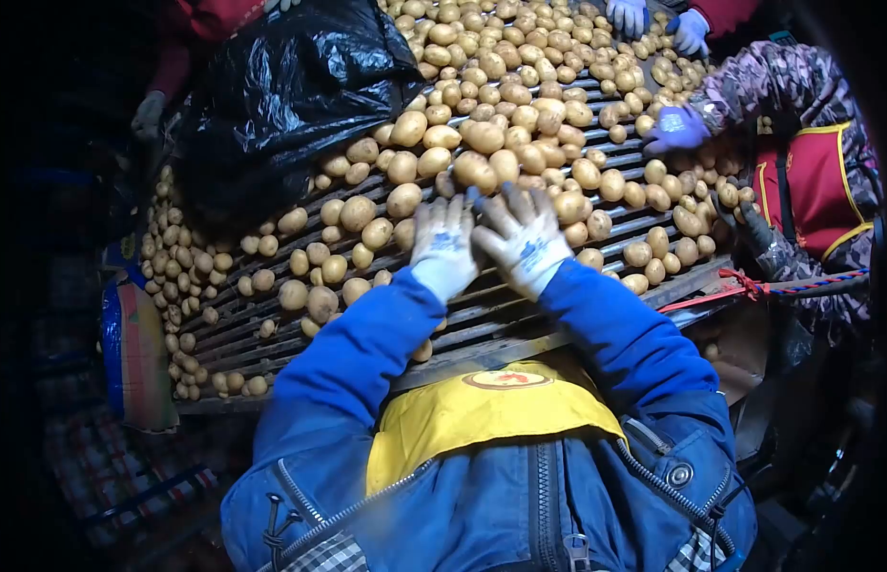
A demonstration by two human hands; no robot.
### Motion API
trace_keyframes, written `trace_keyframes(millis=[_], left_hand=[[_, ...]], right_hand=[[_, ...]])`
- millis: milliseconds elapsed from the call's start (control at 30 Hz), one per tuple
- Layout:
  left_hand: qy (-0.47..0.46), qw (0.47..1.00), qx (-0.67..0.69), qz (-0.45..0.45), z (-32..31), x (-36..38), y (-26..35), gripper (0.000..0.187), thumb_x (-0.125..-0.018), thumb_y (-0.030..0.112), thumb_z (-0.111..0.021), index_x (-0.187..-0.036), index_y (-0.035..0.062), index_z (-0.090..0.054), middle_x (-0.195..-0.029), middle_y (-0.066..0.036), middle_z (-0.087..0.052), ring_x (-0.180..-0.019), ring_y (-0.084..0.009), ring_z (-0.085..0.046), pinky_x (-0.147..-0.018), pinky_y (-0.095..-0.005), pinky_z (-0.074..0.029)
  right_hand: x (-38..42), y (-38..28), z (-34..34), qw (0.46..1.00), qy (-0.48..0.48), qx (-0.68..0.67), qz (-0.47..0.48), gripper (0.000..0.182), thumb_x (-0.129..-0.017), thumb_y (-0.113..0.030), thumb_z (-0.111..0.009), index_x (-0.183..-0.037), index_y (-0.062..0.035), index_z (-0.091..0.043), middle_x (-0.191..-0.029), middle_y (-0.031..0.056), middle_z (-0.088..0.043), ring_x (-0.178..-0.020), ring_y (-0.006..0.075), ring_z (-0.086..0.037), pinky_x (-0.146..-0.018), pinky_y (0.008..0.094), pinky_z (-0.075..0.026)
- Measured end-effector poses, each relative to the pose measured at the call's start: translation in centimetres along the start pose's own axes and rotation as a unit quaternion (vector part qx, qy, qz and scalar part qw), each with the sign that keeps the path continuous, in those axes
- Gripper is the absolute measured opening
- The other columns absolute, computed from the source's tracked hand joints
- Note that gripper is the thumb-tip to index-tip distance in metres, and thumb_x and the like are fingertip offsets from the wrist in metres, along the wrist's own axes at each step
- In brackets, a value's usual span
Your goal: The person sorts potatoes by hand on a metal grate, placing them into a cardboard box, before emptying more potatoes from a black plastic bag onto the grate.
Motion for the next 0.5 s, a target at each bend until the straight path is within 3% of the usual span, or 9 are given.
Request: trace_keyframes(millis=[67, 167, 233, 267, 300, 333, 433, 467, 500], left_hand=[[0.004, 1.0, 0.004, -0.016, -0.6, -1.8, 0.8, 0.087, -0.079, 0.035, -0.068, -0.155, 0.0011, -0.039, -0.145, -0.021, -0.052, -0.125, -0.0392, -0.051, -0.115, -0.0575, -0.029], [-0.074, 0.992, 0.102, -0.019, 0.8, -3.2, 1.2, 0.071, -0.092, 0.041, -0.062, -0.152, 0.0084, -0.045, -0.143, -0.019, -0.052, -0.122, -0.0402, -0.055, -0.11, -0.0577, -0.036], [-0.074, 0.973, 0.219, -0.012, 2.7, -2.5, 0.0, 0.058, -0.096, 0.042, -0.06, -0.142, 0.0077, -0.055, -0.139, -0.02, -0.058, -0.126, -0.0387, -0.058, -0.109, -0.0501, -0.042], [-0.078, 0.956, 0.284, 0.017, 3.4, -2.5, -1.1, 0.055, -0.094, 0.036, -0.064, -0.14, 0.0064, -0.057, -0.136, -0.022, -0.061, -0.124, -0.0394, -0.059, -0.108, -0.0475, -0.045], [-0.081, 0.933, 0.348, 0.045, 4.0, -2.7, -2.1, 0.052, -0.093, 0.031, -0.067, -0.138, 0.0051, -0.06, -0.132, -0.023, -0.063, -0.123, -0.04, -0.061, -0.106, -0.0449, -0.048], [0.023, 0.938, 0.345, 0.03, 4.9, -3.0, -3.1, 0.047, -0.09, 0.024, -0.072, -0.131, 0.0032, -0.064, -0.124, -0.023, -0.068, -0.114, -0.0396, -0.066, -0.101, -0.044, -0.052], [0.084, 0.961, 0.265, 0.002, 7.2, -5.6, -3.8, 0.054, -0.087, 0.026, -0.074, -0.135, 0.0044, -0.06, -0.134, -0.021, -0.063, -0.12, -0.0385, -0.061, -0.103, -0.0444, -0.049], [0.057, 0.969, 0.241, -0.014, 5.5, -6.5, -3.4, 0.058, -0.088, 0.029, -0.073, -0.139, 0.0067, -0.058, -0.135, -0.019, -0.062, -0.125, -0.0372, -0.058, -0.106, -0.0452, -0.046], [0.032, 0.972, 0.231, -0.03, 4.3, -7.2, -2.7, 0.059, -0.089, 0.04, -0.07, -0.139, 0.0099, -0.059, -0.129, -0.016, -0.064, -0.124, -0.0341, -0.057, -0.105, -0.0485, -0.044]], right_hand=[[-0.7, 2.3, 0.2, 1.0, -0.013, 0.008, -0.021, 0.045, -0.074, -0.023, -0.07, -0.118, -0.0217, -0.065, -0.139, 0.0093, -0.056, -0.131, 0.0393, -0.049, -0.103, 0.0618, -0.041], [-1.2, 8.0, 0.2, 0.994, -0.044, 0.021, -0.102, 0.049, -0.07, -0.021, -0.076, -0.118, -0.0184, -0.065, -0.132, 0.0108, -0.058, -0.126, 0.0382, -0.052, -0.101, 0.0513, -0.046], [-0.3, 11.7, 1.3, 0.993, -0.01, -0.014, -0.118, 0.044, -0.078, -0.015, -0.078, -0.12, -0.0133, -0.065, -0.129, 0.0112, -0.061, -0.119, 0.0322, -0.06, -0.099, 0.0422, -0.051], [1.2, 14.7, 0.5, 0.944, -0.014, -0.235, -0.231, 0.046, -0.08, -0.015, -0.077, -0.124, -0.0111, -0.065, -0.128, 0.0112, -0.062, -0.118, 0.0286, -0.062, -0.1, 0.0403, -0.052], [2.4, 16.4, -0.5, 0.836, -0.015, -0.438, -0.33, 0.048, -0.081, -0.014, -0.076, -0.127, -0.0088, -0.064, -0.127, 0.0111, -0.063, -0.117, 0.0251, -0.063, -0.1, 0.0385, -0.052], [3.4, 18.0, -0.5, 0.774, -0.02, -0.487, -0.403, 0.051, -0.082, -0.011, -0.075, -0.132, -0.0068, -0.062, -0.127, 0.0117, -0.064, -0.113, 0.0206, -0.065, -0.099, 0.0324, -0.052], [3.3, 16.7, 0.7, 0.476, 0.093, -0.762, -0.428, 0.051, -0.086, -0.021, -0.074, -0.133, -0.0066, -0.06, -0.121, 0.0156, -0.067, -0.111, 0.0296, -0.068, -0.091, 0.047, -0.062], [3.1, 16.9, -0.2, 0.438, 0.107, -0.793, -0.41, 0.05, -0.091, -0.03, -0.072, -0.132, -0.0045, -0.059, -0.119, 0.0189, -0.068, -0.11, 0.0346, -0.068, -0.084, 0.0556, -0.064], [2.8, 16.8, -0.9, 0.441, 0.104, -0.79, -0.412, 0.05, -0.091, -0.03, -0.072, -0.132, -0.0045, -0.059, -0.119, 0.0189, -0.068, -0.11, 0.0346, -0.068, -0.084, 0.0556, -0.064]])
Point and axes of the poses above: each hand's wrist, its own x-axis away from the middle knuckle, its own z-axis out of the back of the hand, y = z × x, the point moved 9 cm from there along -x, towards the middle knuckle
